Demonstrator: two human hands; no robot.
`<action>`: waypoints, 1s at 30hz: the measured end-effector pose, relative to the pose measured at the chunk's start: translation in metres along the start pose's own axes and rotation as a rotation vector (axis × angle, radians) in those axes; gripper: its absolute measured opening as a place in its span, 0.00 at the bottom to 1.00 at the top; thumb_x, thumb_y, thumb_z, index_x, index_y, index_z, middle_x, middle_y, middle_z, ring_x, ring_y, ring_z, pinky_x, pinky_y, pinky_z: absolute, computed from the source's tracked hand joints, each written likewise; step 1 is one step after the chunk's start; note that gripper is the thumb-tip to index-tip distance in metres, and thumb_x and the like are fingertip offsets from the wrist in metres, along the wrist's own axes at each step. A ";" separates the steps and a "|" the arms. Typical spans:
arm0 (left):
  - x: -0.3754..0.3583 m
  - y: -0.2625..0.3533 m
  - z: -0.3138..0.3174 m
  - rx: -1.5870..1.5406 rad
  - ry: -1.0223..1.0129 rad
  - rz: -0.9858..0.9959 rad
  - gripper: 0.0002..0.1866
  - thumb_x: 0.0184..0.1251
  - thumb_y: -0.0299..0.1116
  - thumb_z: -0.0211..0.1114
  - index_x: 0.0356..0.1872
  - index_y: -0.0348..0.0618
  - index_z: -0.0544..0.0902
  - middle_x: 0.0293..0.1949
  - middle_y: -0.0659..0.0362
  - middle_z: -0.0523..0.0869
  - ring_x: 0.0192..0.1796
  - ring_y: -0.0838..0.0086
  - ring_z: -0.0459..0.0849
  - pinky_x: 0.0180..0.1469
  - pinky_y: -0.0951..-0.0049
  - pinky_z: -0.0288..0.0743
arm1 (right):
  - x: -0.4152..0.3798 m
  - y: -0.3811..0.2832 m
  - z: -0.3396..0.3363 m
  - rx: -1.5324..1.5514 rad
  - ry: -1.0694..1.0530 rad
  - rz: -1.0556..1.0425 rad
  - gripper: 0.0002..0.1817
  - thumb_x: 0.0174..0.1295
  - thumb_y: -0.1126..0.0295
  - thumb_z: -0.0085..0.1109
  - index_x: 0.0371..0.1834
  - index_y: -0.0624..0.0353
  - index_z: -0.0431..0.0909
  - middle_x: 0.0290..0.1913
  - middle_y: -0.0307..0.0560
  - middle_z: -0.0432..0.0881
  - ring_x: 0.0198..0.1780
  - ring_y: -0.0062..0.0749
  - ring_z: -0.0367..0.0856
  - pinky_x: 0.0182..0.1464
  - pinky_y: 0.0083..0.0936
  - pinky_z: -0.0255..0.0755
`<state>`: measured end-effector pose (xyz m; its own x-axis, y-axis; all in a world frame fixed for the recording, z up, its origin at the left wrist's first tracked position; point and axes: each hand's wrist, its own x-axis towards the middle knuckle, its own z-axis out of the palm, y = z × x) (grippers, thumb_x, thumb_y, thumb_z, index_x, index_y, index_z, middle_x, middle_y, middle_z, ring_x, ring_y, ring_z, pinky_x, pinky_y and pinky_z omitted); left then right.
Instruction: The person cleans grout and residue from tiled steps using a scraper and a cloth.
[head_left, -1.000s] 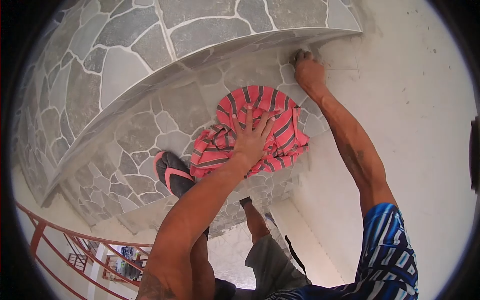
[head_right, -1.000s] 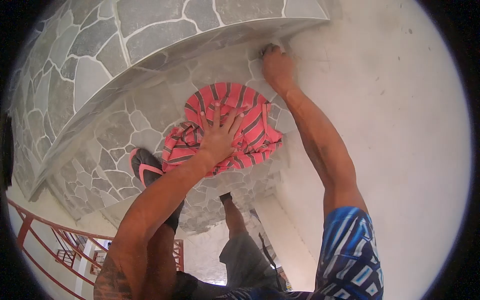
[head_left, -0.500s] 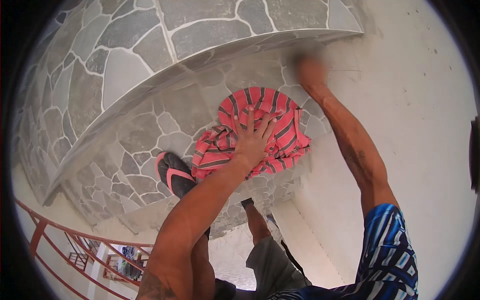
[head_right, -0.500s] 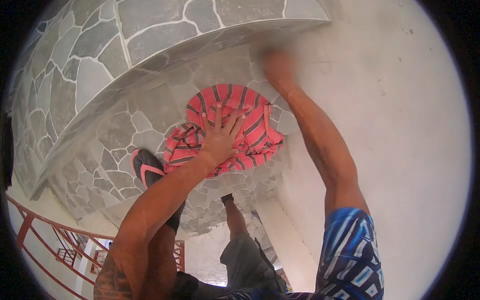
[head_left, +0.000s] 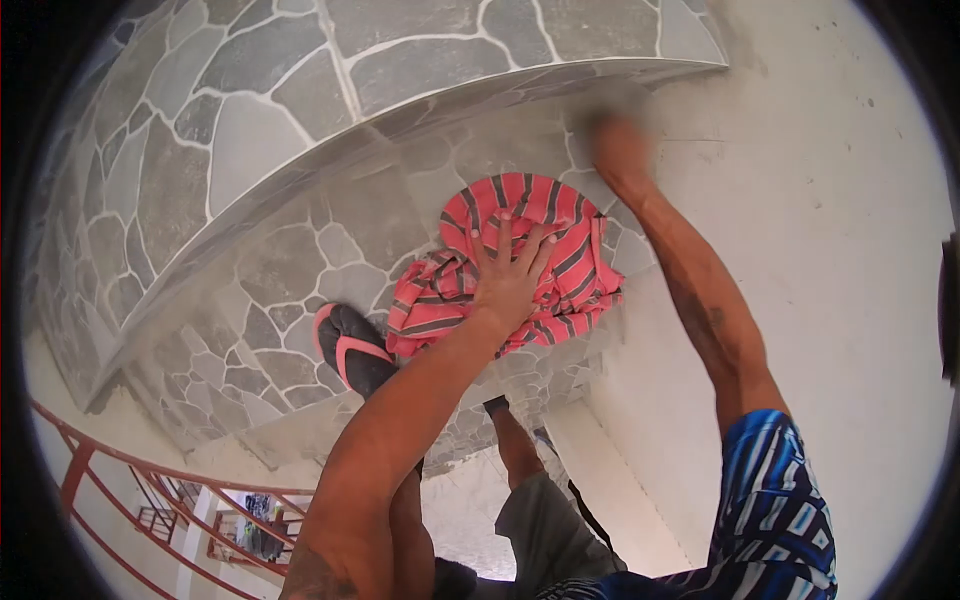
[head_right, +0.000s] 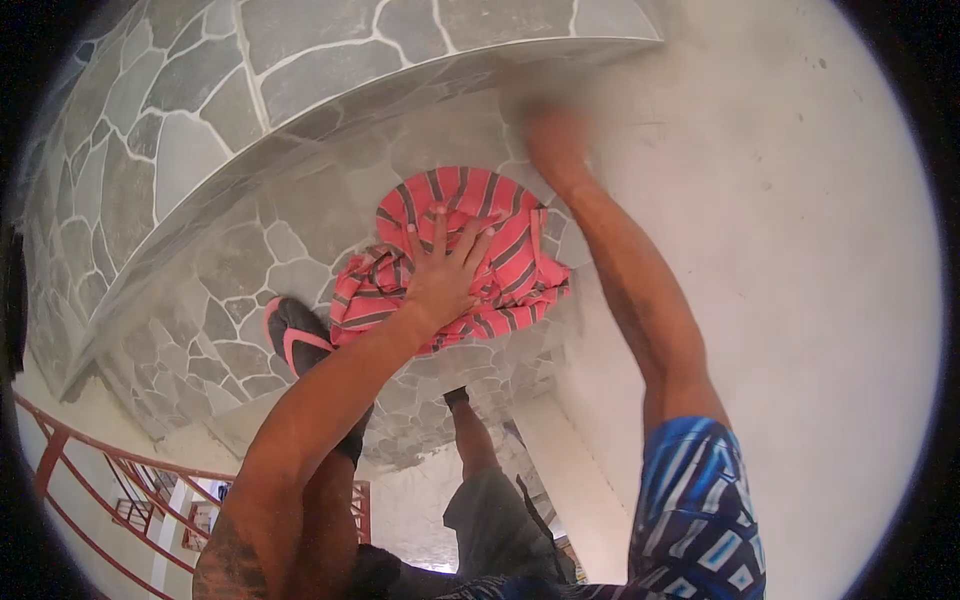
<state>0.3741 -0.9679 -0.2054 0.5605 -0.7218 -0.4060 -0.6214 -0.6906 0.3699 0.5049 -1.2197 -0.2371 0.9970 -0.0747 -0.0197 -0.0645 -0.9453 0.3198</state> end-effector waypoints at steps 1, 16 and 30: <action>0.000 0.000 0.001 -0.008 0.007 -0.003 0.61 0.47 0.62 0.75 0.80 0.55 0.50 0.80 0.58 0.49 0.79 0.36 0.41 0.68 0.19 0.50 | -0.002 0.009 0.000 0.023 -0.010 0.000 0.13 0.59 0.71 0.56 0.44 0.67 0.80 0.41 0.60 0.82 0.40 0.52 0.86 0.38 0.44 0.81; 0.001 -0.001 0.000 0.012 0.010 0.009 0.60 0.47 0.62 0.74 0.80 0.55 0.52 0.80 0.57 0.50 0.79 0.35 0.43 0.67 0.18 0.49 | -0.017 -0.005 -0.003 -0.015 0.012 -0.093 0.15 0.59 0.69 0.55 0.47 0.65 0.80 0.45 0.57 0.83 0.43 0.48 0.84 0.39 0.41 0.82; 0.002 0.001 0.004 -0.045 0.027 0.020 0.62 0.45 0.60 0.77 0.80 0.54 0.51 0.79 0.57 0.51 0.79 0.35 0.42 0.68 0.18 0.49 | 0.006 0.032 -0.015 0.205 -0.207 0.211 0.15 0.63 0.70 0.51 0.51 0.62 0.78 0.50 0.59 0.83 0.49 0.55 0.85 0.47 0.47 0.80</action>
<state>0.3723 -0.9701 -0.2088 0.5631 -0.7360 -0.3758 -0.6075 -0.6770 0.4156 0.5093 -1.2450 -0.2125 0.9324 -0.3176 -0.1723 -0.2958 -0.9448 0.1408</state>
